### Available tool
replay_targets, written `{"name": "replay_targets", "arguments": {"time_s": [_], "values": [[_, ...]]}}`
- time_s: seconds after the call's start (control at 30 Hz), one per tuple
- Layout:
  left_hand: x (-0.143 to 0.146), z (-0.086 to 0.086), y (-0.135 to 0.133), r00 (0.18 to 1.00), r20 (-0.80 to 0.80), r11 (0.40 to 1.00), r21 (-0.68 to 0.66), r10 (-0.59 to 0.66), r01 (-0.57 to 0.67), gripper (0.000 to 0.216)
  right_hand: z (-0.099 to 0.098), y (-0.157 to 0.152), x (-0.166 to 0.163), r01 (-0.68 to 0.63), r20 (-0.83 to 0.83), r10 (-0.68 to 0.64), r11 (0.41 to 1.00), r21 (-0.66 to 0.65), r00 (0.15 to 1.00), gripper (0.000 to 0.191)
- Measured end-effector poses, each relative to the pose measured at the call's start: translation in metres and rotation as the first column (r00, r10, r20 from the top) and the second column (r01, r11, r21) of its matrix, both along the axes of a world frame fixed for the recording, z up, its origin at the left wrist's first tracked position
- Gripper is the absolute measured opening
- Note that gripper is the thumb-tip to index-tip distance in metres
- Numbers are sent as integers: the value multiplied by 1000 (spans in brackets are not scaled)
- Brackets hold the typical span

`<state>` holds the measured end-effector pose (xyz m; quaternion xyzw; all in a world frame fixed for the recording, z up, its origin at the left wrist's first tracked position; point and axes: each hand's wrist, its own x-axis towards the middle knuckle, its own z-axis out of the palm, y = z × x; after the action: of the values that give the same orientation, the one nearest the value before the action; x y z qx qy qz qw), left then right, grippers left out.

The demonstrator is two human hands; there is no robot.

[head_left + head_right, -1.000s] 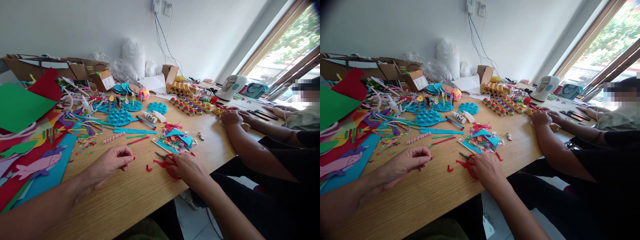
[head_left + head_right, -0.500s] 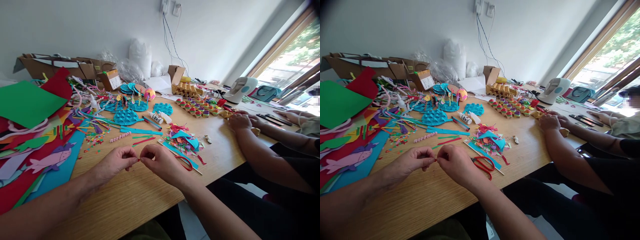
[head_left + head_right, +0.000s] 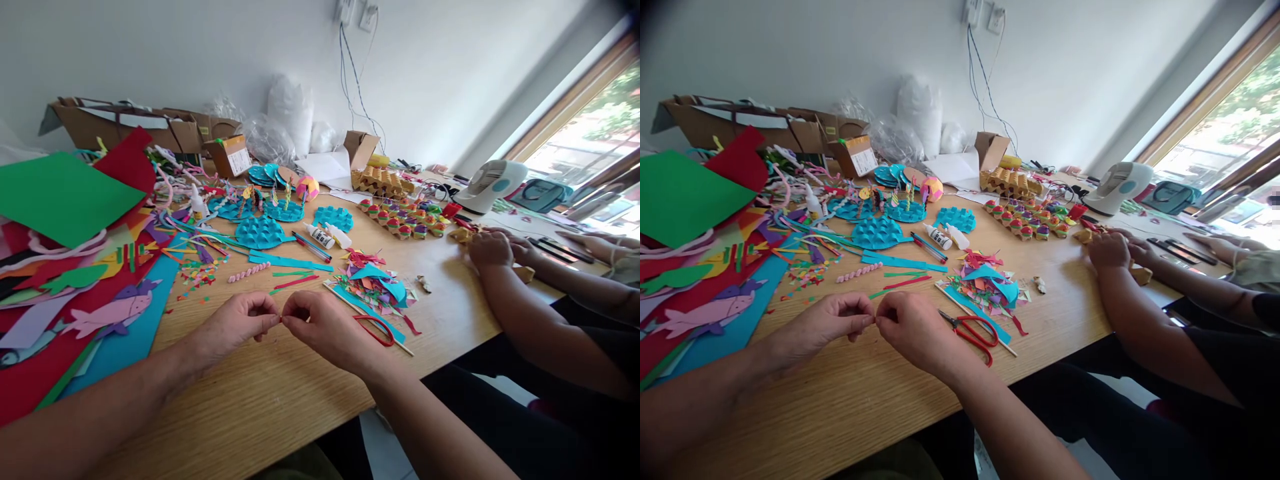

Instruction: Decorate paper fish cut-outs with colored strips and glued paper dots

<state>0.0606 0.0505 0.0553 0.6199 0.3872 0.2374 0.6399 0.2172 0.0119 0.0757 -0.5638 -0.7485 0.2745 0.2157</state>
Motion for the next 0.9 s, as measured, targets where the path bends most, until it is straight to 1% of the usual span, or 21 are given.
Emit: {"name": "replay_targets", "arguments": {"time_s": [0.13,0.23,0.3,0.37,0.47,0.53,0.57,0.73,0.83,0.9], "values": [[-3,-1,1,1000,-4,1000,-5,0,0,17,0,1,0,-21,-16,21,1000,4,1000,13],[-13,-6,6,998,-28,998,26,50,-49,18,-5,7,3,-19,-36,18,1000,-19,999,12],[-24,-11,11,994,-66,993,89,87,-81,17,-11,13,5,-27,-54,26,999,-31,998,12],[-37,-16,14,985,-124,976,200,118,-92,13,-16,20,6,-45,-61,42,998,-44,997,12],[-53,-22,13,944,-260,910,407,201,-81,8,-20,29,2,-59,-36,56,995,-81,998,11],[-63,-26,10,923,-303,860,507,236,-53,8,-20,34,-3,-63,-2,63,993,-104,998,11],[-67,-28,8,922,-308,839,544,234,-31,9,-20,36,-6,-67,14,69,992,-107,998,12],[-86,-35,-2,926,-319,733,676,200,74,14,-25,47,-23,-123,69,127,991,-60,989,11],[-90,-41,-5,922,-343,677,723,181,137,17,-26,54,-32,-137,122,146,987,-82,982,10],[-91,-46,-6,915,-369,624,757,163,193,21,-25,59,-38,-154,165,171,982,-108,971,11]]}}
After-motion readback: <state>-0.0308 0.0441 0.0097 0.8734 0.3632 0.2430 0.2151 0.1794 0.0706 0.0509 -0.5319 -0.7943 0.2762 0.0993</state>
